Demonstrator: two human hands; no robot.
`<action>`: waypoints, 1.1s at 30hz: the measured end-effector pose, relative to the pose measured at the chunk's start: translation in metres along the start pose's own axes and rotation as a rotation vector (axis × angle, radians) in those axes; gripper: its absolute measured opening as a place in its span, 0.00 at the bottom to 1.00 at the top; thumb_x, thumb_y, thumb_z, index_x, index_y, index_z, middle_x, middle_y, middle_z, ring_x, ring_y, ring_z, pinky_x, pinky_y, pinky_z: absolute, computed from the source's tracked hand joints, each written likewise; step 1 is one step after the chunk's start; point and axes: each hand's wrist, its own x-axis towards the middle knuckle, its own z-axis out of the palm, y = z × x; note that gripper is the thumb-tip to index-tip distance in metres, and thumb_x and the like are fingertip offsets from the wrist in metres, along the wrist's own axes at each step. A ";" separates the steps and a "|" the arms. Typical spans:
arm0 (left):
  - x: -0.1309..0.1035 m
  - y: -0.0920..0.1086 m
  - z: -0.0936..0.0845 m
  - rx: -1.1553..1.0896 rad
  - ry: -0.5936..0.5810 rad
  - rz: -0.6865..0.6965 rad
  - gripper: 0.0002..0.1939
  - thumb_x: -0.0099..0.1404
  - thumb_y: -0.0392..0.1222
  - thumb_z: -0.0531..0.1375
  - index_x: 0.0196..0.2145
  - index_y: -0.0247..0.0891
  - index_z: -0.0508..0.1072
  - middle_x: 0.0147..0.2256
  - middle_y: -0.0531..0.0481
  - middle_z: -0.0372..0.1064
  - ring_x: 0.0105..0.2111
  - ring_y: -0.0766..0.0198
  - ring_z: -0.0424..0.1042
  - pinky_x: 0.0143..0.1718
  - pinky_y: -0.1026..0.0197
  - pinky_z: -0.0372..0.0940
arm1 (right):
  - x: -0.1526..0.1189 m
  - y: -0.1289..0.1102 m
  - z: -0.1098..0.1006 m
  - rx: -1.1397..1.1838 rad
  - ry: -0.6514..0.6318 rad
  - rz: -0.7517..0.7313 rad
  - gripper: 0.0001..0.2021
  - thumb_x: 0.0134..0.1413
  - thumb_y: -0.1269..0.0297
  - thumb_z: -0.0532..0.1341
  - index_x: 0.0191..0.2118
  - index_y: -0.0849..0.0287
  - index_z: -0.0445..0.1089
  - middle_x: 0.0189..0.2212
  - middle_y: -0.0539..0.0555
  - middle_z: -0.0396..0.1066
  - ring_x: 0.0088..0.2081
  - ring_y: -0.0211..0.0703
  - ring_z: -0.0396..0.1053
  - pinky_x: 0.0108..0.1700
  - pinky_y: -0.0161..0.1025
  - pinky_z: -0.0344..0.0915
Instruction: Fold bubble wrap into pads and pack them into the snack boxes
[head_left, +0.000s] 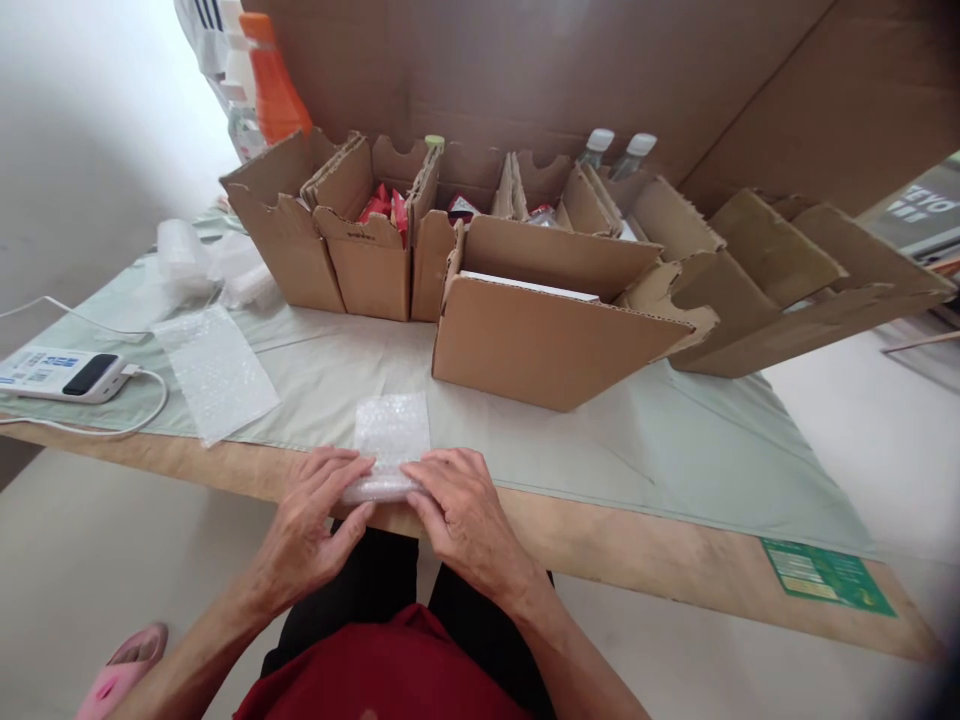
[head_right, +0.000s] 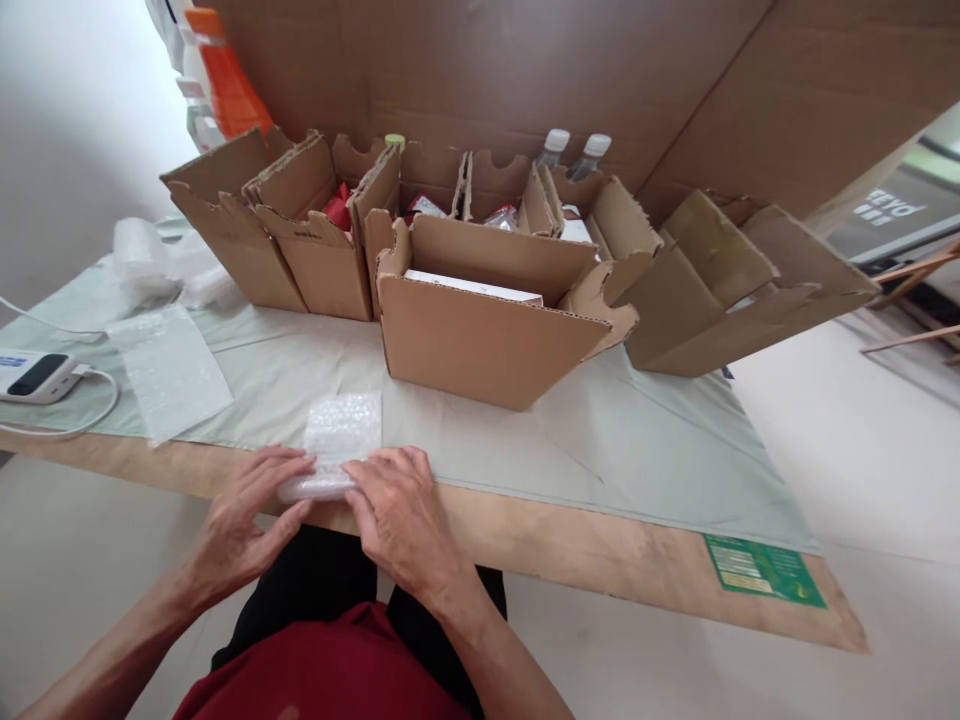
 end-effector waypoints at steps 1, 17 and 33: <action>-0.002 0.001 -0.001 -0.008 -0.005 -0.006 0.17 0.73 0.37 0.59 0.58 0.39 0.68 0.49 0.43 0.75 0.53 0.54 0.70 0.57 0.51 0.65 | -0.001 -0.001 -0.002 0.032 -0.012 0.021 0.12 0.67 0.72 0.60 0.53 0.55 0.72 0.46 0.53 0.80 0.50 0.48 0.73 0.56 0.50 0.65; -0.012 0.017 -0.004 -0.392 0.241 -0.692 0.22 0.68 0.54 0.64 0.54 0.40 0.75 0.50 0.42 0.76 0.49 0.52 0.77 0.54 0.47 0.71 | -0.001 0.007 0.012 0.105 0.241 0.129 0.11 0.68 0.68 0.60 0.52 0.55 0.74 0.47 0.55 0.80 0.51 0.49 0.73 0.55 0.50 0.68; 0.035 0.064 0.028 -1.333 0.153 -0.928 0.28 0.53 0.51 0.74 0.49 0.37 0.78 0.43 0.43 0.80 0.47 0.48 0.79 0.50 0.49 0.73 | -0.029 0.002 -0.015 0.433 0.223 0.388 0.34 0.58 0.51 0.67 0.66 0.55 0.62 0.63 0.62 0.68 0.60 0.56 0.68 0.61 0.55 0.66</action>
